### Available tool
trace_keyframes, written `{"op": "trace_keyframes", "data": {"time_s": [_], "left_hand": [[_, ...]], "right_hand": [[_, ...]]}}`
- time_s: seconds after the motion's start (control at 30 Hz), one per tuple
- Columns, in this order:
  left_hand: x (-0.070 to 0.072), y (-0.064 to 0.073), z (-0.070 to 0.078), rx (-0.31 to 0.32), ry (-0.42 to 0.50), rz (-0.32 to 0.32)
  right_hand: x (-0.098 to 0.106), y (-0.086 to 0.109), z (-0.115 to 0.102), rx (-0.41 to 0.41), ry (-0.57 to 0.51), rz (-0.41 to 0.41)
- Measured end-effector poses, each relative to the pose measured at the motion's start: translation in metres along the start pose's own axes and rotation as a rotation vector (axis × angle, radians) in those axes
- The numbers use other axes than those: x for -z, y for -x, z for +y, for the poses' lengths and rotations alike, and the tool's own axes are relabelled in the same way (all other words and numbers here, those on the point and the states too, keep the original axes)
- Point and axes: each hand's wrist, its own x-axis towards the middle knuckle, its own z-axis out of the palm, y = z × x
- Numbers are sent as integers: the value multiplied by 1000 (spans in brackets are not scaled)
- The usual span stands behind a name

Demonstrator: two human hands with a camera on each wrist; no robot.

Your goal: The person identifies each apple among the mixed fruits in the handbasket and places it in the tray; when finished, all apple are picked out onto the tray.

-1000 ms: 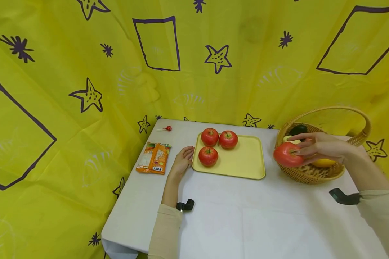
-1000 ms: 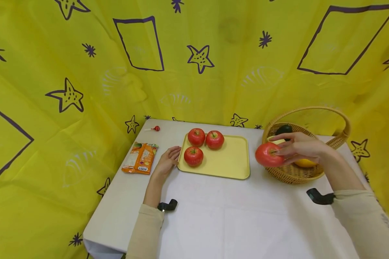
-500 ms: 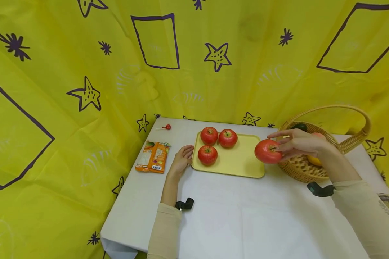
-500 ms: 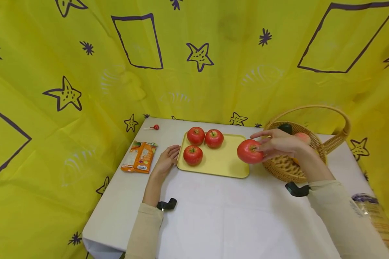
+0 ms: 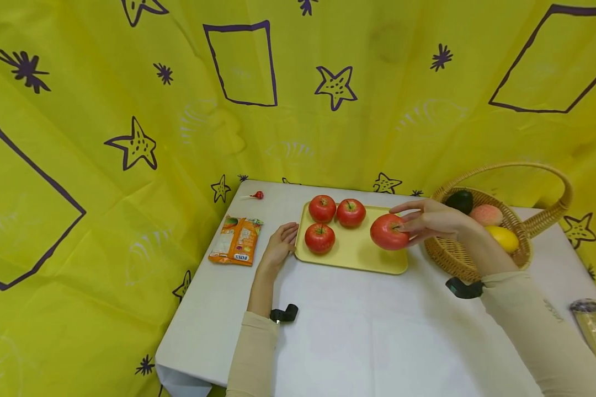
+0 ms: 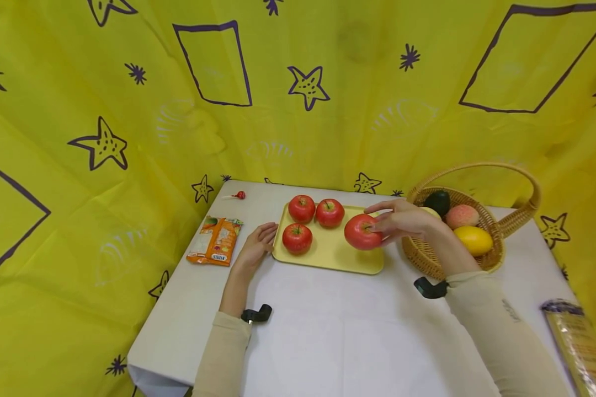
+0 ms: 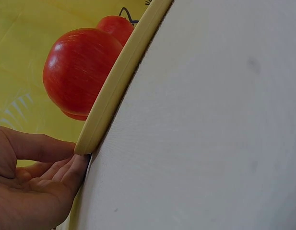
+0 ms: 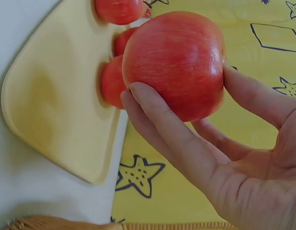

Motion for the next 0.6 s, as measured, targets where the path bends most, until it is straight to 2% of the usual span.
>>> {"op": "trace_keyframes", "data": {"time_s": [0.23, 0.4, 0.6], "left_hand": [[0, 0, 0, -5, 1, -1], [-1, 0, 0, -4, 1, 1], [-1, 1, 1, -2, -10, 0]], "right_hand": [[-7, -11, 1, 2, -17, 14], [-12, -20, 3, -6, -55, 6], [-19, -28, 5, -6, -46, -15]]}}
